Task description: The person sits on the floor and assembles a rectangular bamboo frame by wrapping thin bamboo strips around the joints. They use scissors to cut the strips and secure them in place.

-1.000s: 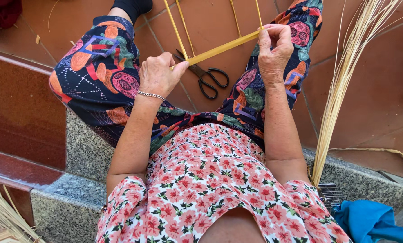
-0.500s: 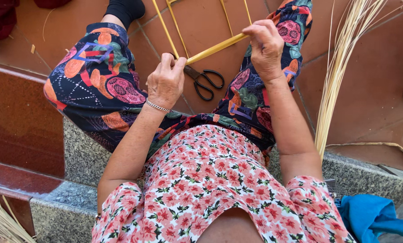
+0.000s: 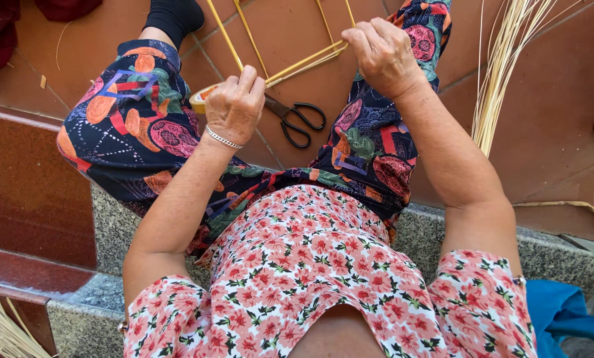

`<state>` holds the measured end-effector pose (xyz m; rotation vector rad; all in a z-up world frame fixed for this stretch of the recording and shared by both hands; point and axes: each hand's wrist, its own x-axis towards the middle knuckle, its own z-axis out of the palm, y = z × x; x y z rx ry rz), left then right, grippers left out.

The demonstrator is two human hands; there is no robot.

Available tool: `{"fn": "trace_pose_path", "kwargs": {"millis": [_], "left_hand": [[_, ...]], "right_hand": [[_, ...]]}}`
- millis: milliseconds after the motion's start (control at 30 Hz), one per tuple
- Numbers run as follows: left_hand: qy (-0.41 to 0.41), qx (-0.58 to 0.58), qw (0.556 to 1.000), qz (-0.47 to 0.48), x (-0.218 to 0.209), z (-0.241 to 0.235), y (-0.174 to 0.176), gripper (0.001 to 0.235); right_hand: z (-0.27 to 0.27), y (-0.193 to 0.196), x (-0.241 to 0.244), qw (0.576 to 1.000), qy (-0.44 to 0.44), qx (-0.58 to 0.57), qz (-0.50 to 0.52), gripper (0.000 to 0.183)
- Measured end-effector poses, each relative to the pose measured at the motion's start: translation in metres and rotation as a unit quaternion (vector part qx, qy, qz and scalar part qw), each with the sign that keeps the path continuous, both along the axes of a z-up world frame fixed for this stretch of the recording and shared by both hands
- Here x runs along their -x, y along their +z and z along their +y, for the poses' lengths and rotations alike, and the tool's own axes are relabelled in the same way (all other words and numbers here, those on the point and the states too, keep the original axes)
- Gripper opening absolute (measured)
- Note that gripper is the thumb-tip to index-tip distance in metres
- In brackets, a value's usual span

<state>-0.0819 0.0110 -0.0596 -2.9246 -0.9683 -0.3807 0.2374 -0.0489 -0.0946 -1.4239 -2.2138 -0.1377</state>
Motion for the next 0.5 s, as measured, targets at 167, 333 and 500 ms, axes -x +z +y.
{"fn": "trace_pose_path", "kwargs": {"millis": [167,333,500], "left_hand": [[-0.002,0.002,1.0,-0.015,-0.003,0.02,-0.002,0.008],[0.023,0.124,0.986,-0.107,-0.008,0.035,-0.008,0.015],[0.046,0.17,0.976,-0.128,-0.013,0.041,-0.006,0.017]], "right_hand": [[0.023,-0.02,0.004,0.997,-0.048,-0.026,0.048,0.019],[0.031,-0.044,0.015,0.936,-0.193,0.036,0.293,0.008],[0.013,-0.086,0.041,0.761,-0.306,0.066,0.568,0.037]]}}
